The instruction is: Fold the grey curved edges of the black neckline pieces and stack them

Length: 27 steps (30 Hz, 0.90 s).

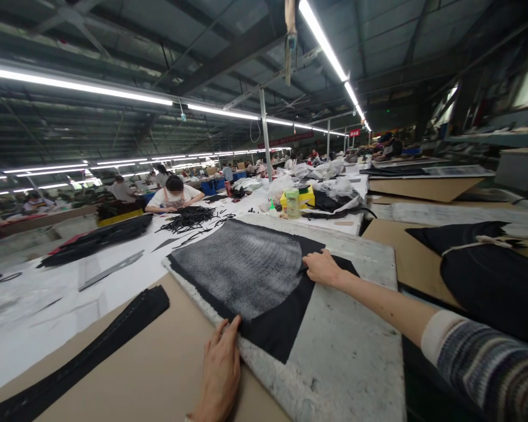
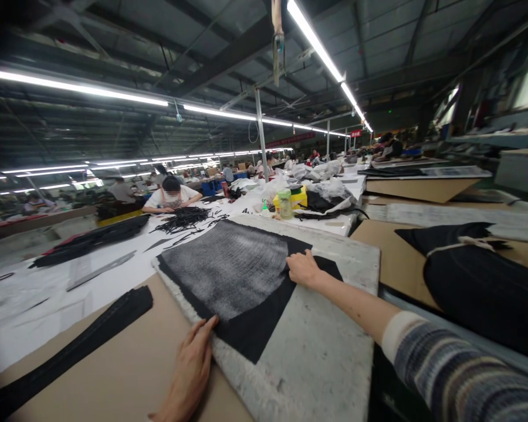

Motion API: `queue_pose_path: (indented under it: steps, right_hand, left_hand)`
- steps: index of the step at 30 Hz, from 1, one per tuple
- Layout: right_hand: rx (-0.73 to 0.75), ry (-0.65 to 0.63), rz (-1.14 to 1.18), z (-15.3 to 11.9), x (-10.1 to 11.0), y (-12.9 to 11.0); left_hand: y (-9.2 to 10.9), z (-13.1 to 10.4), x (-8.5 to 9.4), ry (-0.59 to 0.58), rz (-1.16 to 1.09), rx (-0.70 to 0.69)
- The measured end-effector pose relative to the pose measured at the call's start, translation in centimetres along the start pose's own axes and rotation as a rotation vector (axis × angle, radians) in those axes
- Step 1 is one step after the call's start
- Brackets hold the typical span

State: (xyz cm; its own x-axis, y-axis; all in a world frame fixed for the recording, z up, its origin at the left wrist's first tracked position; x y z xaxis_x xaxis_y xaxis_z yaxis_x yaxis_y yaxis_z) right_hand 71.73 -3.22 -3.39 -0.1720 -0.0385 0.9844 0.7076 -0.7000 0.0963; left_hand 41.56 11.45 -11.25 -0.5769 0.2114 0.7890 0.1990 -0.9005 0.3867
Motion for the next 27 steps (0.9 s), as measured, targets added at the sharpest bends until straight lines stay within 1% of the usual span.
queue_pose_path:
  steps: [3,5,8,10,11,12,14,15,16,17,18,20,22,25,27]
  right_hand:
    - [0.038,0.002,0.021,-1.5,1.1,-0.2]
    - [0.071,0.009,0.051,-3.2,2.1,-0.4]
    - [0.131,-0.008,0.113,-6.7,4.1,-1.2]
    - [0.178,-0.055,0.164,-9.9,5.8,-2.4]
    - [0.204,-0.099,0.206,-11.8,6.8,-3.1]
    - [0.239,-0.170,0.272,-13.7,7.8,-4.0]
    - [0.267,-0.500,0.610,-17.9,9.8,-5.8]
    - [0.239,-0.643,0.727,-19.8,10.8,-6.6]
    - [0.209,-0.714,0.788,-21.5,11.9,-7.2]
    - [0.180,-0.757,0.834,-22.9,13.0,-7.8]
    - [0.174,-0.765,0.877,-23.9,14.1,-8.2]
    - [0.172,-0.803,0.964,-25.3,15.6,-8.9]
    - [0.180,-0.898,1.069,-25.9,16.4,-9.7]
    - [0.207,-1.048,1.256,-26.1,17.0,-11.1]
    - [0.211,-1.062,1.407,-25.8,17.3,-12.3]
  left_hand:
    - [0.0,-0.1,0.1,0.002,-0.022,0.001]
    - [0.0,-0.1,0.1,0.006,-0.047,0.001]
    - [0.0,-0.2,0.2,0.015,-0.099,0.004]
    - [0.0,-0.3,0.3,0.026,-0.146,0.015]
    - [0.0,-0.3,0.3,0.033,-0.172,0.024]
    - [-0.1,-0.2,0.4,0.043,-0.201,0.035]
    - [-0.2,-0.1,0.6,0.065,-0.266,0.062]
    - [-0.3,-0.1,0.8,0.076,-0.304,0.077]
    - [-0.4,0.0,1.0,0.087,-0.345,0.093]
    - [-0.5,0.0,1.4,0.098,-0.390,0.112]
    - [-0.5,-0.1,1.7,0.109,-0.436,0.136]
    - [-0.6,-0.5,2.7,0.118,-0.538,0.191]
    - [-0.1,-1.4,3.9,0.092,-0.659,0.231]
    - [1.9,-3.4,5.8,-0.027,-0.863,0.239]
    - [3.8,-5.0,7.3,-0.138,-1.013,0.214]
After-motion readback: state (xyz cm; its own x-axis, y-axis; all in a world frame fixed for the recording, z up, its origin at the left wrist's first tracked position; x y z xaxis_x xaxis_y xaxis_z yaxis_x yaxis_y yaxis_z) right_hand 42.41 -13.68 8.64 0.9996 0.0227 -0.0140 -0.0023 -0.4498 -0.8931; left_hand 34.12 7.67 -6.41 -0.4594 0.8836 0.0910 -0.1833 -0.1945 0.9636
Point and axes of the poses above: each hand's wrist, its own z-axis towards the middle knuckle, its own x-axis out of the back of the hand, y = z × x, the point moved 4 cm from there along z, towards the middle knuckle, and after that the axes turned 7 degrees about -x, right-handed, at the moved point
